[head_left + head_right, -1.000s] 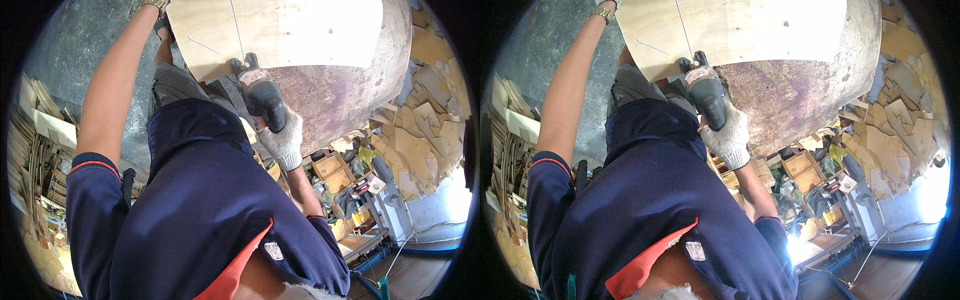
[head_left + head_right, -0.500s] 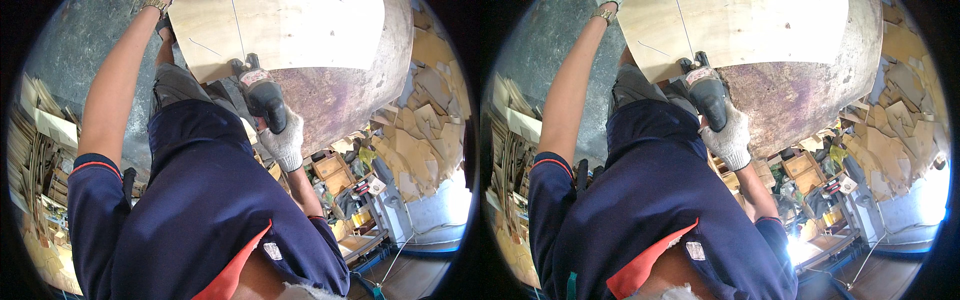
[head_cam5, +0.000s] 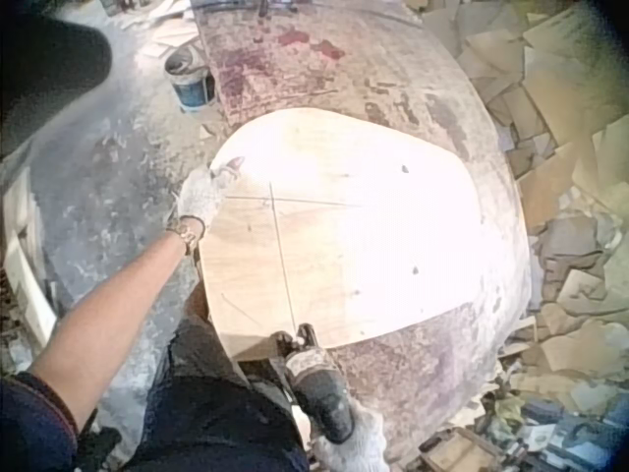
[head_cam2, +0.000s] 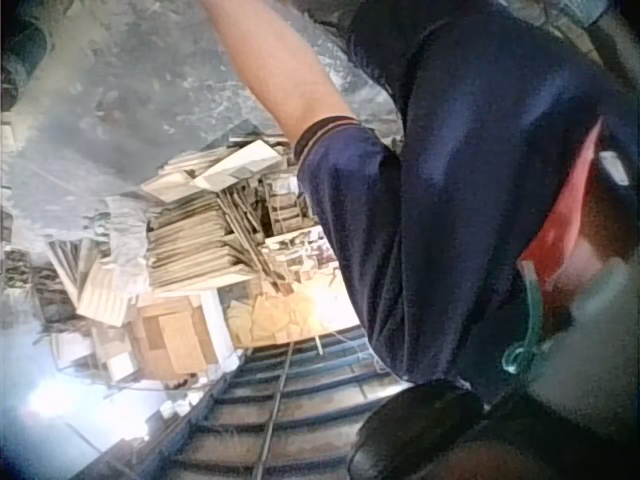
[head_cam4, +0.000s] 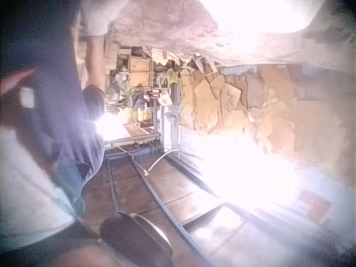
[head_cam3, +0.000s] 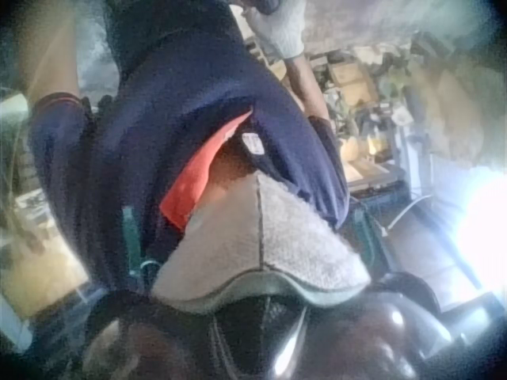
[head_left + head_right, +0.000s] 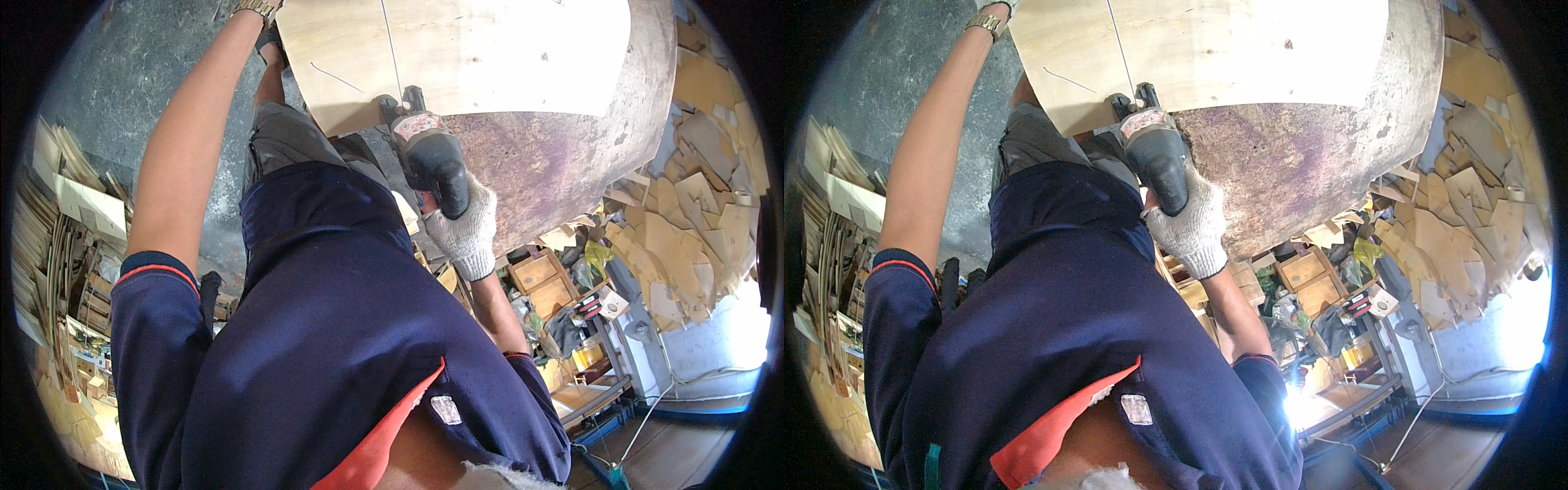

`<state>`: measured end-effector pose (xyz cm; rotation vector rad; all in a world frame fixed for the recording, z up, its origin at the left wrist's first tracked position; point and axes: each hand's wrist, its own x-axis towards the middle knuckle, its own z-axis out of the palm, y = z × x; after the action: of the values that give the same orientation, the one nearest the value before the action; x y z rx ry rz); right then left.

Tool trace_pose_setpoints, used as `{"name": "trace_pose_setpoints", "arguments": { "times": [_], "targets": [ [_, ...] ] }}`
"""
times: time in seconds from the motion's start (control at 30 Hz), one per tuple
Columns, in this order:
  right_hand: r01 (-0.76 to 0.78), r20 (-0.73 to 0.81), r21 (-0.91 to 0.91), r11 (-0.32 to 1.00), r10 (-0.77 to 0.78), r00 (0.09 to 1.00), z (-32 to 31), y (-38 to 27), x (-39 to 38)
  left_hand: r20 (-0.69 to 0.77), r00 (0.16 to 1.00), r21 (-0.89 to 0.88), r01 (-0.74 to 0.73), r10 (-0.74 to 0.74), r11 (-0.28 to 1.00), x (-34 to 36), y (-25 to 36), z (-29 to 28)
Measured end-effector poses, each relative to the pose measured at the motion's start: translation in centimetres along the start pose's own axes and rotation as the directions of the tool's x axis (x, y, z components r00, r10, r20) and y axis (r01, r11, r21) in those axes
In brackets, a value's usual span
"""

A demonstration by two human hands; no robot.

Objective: The person marks a curved wooden board with a square and pencil, then uses a hammer to tap along the marked line. They flip the board and use a jigsaw to cut along the line, producing a shaped wooden piece.

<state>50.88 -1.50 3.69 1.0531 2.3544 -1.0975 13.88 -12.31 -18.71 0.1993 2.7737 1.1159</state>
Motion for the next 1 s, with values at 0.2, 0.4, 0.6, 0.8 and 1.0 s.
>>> {"name": "trace_pose_setpoints", "arguments": {
  "times": [0.2, 0.4, 0.6, 0.8, 1.0],
  "targets": [
    [-0.014, 0.006, -0.010, 1.000, 0.014, 1.000, -0.1, -0.2, 0.1, 0.029, 0.999, -0.009, 0.029, -0.029, 1.000, -0.3, 0.2, -0.3],
    [-0.002, 0.016, -0.009, 1.000, 0.002, 1.000, -0.2, -0.4, 0.3, 0.015, 0.999, 0.050, -0.036, 0.035, 0.998, 0.2, -0.4, 0.2],
    [-0.020, 0.016, -0.026, 0.999, 0.021, 1.000, -0.3, -0.5, 0.4, 0.018, 1.000, 0.009, -0.026, 0.026, 1.000, -0.2, 0.1, 0.0],
    [-0.011, 0.010, -0.044, 0.999, 0.012, 1.000, -0.2, -0.4, 0.5, 0.061, 0.997, -0.013, -0.044, 0.044, 0.999, -0.3, 0.6, -0.5],
    [-0.020, 0.035, -0.035, 0.999, 0.022, 0.999, -0.5, -0.6, 0.6, 0.020, 0.998, -0.073, -0.054, 0.055, 0.996, -0.6, 0.6, -0.6]
  ]
}}
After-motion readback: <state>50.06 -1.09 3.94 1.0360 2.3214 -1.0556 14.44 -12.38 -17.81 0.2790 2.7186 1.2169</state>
